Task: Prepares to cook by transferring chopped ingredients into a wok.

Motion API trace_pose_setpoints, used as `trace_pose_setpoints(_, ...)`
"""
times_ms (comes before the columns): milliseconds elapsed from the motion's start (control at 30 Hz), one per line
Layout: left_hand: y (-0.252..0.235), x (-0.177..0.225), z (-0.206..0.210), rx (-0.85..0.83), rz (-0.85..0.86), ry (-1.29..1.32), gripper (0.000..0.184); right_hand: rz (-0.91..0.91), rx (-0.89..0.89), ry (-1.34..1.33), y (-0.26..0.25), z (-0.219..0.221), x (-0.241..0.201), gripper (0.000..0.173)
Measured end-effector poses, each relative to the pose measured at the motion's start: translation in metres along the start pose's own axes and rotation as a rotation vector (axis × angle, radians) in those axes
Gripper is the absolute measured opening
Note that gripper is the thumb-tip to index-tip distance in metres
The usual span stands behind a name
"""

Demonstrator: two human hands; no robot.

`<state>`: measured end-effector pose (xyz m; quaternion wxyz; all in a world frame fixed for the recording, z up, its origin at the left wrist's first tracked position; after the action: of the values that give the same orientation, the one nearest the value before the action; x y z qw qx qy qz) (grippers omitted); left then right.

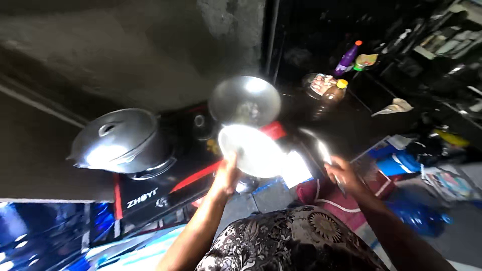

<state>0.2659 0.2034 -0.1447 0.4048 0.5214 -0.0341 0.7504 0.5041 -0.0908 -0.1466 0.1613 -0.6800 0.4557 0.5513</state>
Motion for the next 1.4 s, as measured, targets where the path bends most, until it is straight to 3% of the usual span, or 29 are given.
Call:
trace_pose_setpoints(200,-0.022,-0.077,0.078,-0.244,-0.309,-0.185,0.043,0.267,0.366,-0.103,0.108,-0.072,0.132,0.029)
trace_pose_setpoints(333,-0.033,-0.116,0.15,-0.29,-0.397,-0.314,0.046,0.373,0.557,-0.143,0.149,-0.113,0.171,0.031)
trace_pose_setpoints(533,-0.068,-0.207,0.27,-0.219,-0.43,-0.318,0.05,0.342,0.647,-0.094,0.176,-0.195,0.221,0.036)
trace_pose_setpoints(733,-0.119,-0.285,0.369,-0.027,-0.366,-0.194,0.05,0.352,0.678,-0.033,0.192,-0.3,0.318,0.043)
trace_pose_setpoints(867,-0.156,-0.307,0.411,0.07,-0.319,-0.09,0.052,0.468,0.677,-0.026,0.189,-0.351,0.304,0.044)
trace_pose_setpoints(967,-0.197,-0.315,0.421,0.16,-0.274,-0.189,0.057,0.543,0.726,-0.126,0.173,-0.371,0.281,0.046)
trace_pose_setpoints(1100,-0.239,-0.316,0.429,0.224,-0.221,-0.174,0.061,0.382,0.73,-0.109,0.143,-0.385,0.268,0.047)
trace_pose_setpoints(1133,-0.243,-0.314,0.431,0.234,-0.212,-0.159,0.06,0.44,0.717,-0.097,0.131,-0.388,0.243,0.046)
trace_pose_setpoints(1167,-0.245,-0.314,0.43,0.242,-0.209,-0.151,0.059,0.696,0.604,-0.122,0.117,-0.394,0.195,0.046)
trace_pose_setpoints(1200,-0.248,-0.314,0.431,0.251,-0.207,-0.134,0.058,0.822,0.628,-0.15,0.1,-0.398,0.155,0.043)
trace_pose_setpoints(1267,-0.256,-0.308,0.439,0.265,-0.212,-0.106,0.056,0.779,0.686,-0.145,0.072,-0.404,0.112,0.038)
trace_pose_setpoints(1400,-0.269,-0.301,0.445,0.277,-0.209,-0.087,0.054,0.664,0.565,0.007,0.021,-0.42,0.094,0.043)
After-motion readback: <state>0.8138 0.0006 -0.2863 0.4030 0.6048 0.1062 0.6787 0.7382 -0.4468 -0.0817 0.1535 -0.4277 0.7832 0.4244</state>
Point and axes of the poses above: each hand's wrist, its own y-axis away from the middle knuckle, its own z-axis out of the palm, x = y × z, the point moved 3 cm from there along -y, towards the middle knuckle, and after that the axes turned 5 degrees about x, right-handed, at the moved point
